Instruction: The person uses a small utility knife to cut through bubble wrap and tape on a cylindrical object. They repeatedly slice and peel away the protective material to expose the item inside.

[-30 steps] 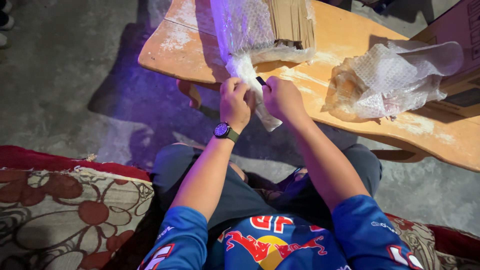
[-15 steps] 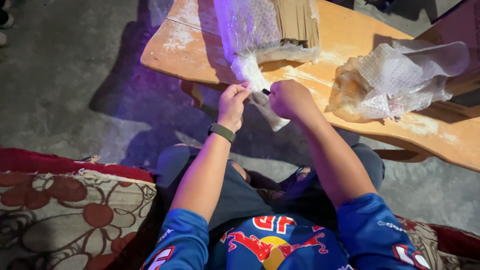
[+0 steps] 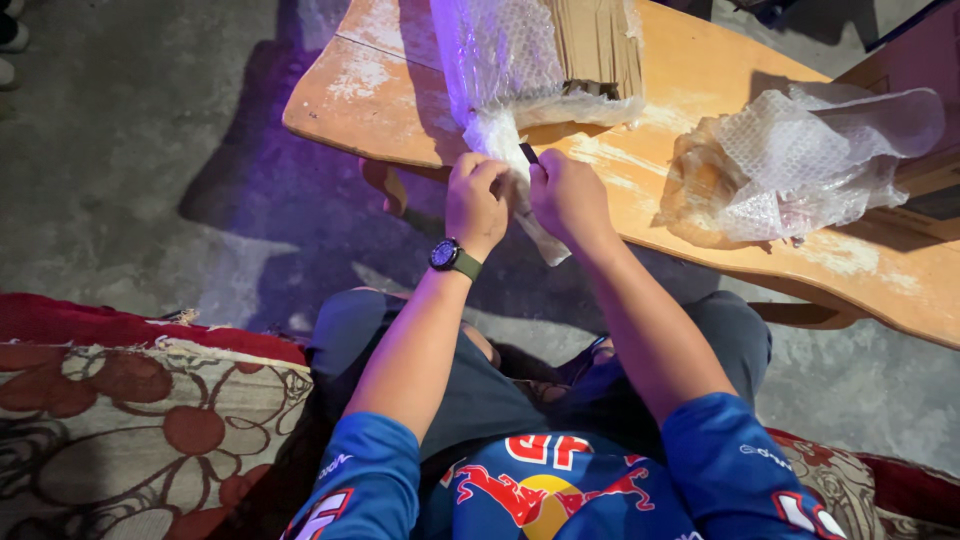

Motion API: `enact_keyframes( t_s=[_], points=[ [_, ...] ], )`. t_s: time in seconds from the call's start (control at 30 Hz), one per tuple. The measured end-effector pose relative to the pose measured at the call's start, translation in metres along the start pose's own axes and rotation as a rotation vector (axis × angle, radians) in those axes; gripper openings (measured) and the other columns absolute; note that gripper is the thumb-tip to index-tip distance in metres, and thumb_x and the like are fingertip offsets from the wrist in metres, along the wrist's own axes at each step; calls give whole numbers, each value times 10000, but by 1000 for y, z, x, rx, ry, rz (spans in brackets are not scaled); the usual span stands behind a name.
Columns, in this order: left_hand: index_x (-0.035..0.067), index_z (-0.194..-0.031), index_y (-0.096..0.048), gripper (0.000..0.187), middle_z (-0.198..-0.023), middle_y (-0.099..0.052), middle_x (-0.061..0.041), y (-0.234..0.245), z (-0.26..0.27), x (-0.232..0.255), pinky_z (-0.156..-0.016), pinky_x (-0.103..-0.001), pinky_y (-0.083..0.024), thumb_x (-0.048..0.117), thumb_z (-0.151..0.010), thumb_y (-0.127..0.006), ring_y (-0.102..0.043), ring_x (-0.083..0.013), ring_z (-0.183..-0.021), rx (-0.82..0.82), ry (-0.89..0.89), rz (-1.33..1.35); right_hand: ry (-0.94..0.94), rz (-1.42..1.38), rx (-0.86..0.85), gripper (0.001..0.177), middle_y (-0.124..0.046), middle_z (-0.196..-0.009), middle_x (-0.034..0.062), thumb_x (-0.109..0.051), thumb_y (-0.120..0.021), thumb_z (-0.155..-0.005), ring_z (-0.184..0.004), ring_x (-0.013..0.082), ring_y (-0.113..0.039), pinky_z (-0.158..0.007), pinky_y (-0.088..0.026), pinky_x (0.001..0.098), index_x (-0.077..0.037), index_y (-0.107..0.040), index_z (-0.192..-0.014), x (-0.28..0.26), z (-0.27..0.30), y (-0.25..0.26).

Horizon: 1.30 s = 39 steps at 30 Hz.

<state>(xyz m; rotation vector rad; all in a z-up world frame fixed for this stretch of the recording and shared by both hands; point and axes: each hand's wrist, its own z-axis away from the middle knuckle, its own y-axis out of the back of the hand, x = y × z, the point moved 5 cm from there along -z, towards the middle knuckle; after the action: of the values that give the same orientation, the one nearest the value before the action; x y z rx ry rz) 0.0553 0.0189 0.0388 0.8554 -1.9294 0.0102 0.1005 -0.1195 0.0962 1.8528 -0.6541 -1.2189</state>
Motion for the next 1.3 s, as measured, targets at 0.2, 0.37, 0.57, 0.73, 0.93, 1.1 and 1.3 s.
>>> enact_keyframes(
  t_s=[0.2, 0.37, 0.57, 0.73, 0.93, 1.1, 1.3],
  points=[
    [17, -915, -691, 38, -1034, -702, -141, -18, 2, -34, -930, -414, -533, 55, -909, -687, -666, -340, -1042, 8, 100, 90, -9, -74, 8, 228, -678, -771, 250, -253, -628, -959, -749, 479, -647, -670, -495, 569, -37, -677, -906, 5, 10, -15],
    [-25, -939, -688, 95, -1136, -688, -119, -31, 11, -67, -935, -342, -516, 68, -917, -689, -655, -226, -1057, -55, 387, 468, 0, -26, -12, 225, -681, -754, 244, -253, -623, -943, -716, 467, -655, -661, -498, 570, -39, -676, -900, 1, 9, -23],
    [-38, -952, -676, 89, -1159, -656, -72, -52, 23, -91, -967, -293, -475, 47, -956, -649, -606, -152, -1070, -112, 533, 805, 9, 157, -189, 241, -683, -800, 266, -240, -599, -934, -776, 480, -660, -732, -513, 574, -38, -698, -848, -1, -2, -14],
    [-16, -1027, -662, 100, -1087, -651, -54, -58, 26, -96, -917, -268, -454, 43, -968, -606, -594, -125, -999, -243, 743, 1112, 34, 84, -194, 246, -683, -816, 266, -236, -593, -911, -798, 481, -656, -734, -513, 558, -22, -699, -856, 3, -7, 9],
    [35, -955, -574, 238, -905, -614, -70, -26, 10, -37, -731, -315, -540, 101, -825, -762, -626, -166, -803, -56, 335, 361, -61, -105, -6, 226, -669, -780, 268, -218, -616, -945, -767, 473, -652, -692, -505, 536, -6, -671, -887, 6, 2, -1],
    [42, -960, -607, 313, -925, -611, -122, -2, -8, 2, -736, -379, -558, 128, -744, -817, -636, -281, -836, -20, 68, 102, -124, -171, 78, 205, -662, -749, 258, -221, -632, -955, -724, 465, -654, -660, -499, 529, -21, -666, -921, 16, 12, -19],
    [66, -913, -682, 94, -968, -671, -129, -7, -1, -1, -830, -451, -546, 59, -828, -722, -666, -356, -936, -48, -47, -137, -61, -134, 72, 213, -664, -741, 253, -247, -648, -956, -721, 475, -644, -649, -487, 546, -37, -677, -929, 15, 13, -23]
  ],
)
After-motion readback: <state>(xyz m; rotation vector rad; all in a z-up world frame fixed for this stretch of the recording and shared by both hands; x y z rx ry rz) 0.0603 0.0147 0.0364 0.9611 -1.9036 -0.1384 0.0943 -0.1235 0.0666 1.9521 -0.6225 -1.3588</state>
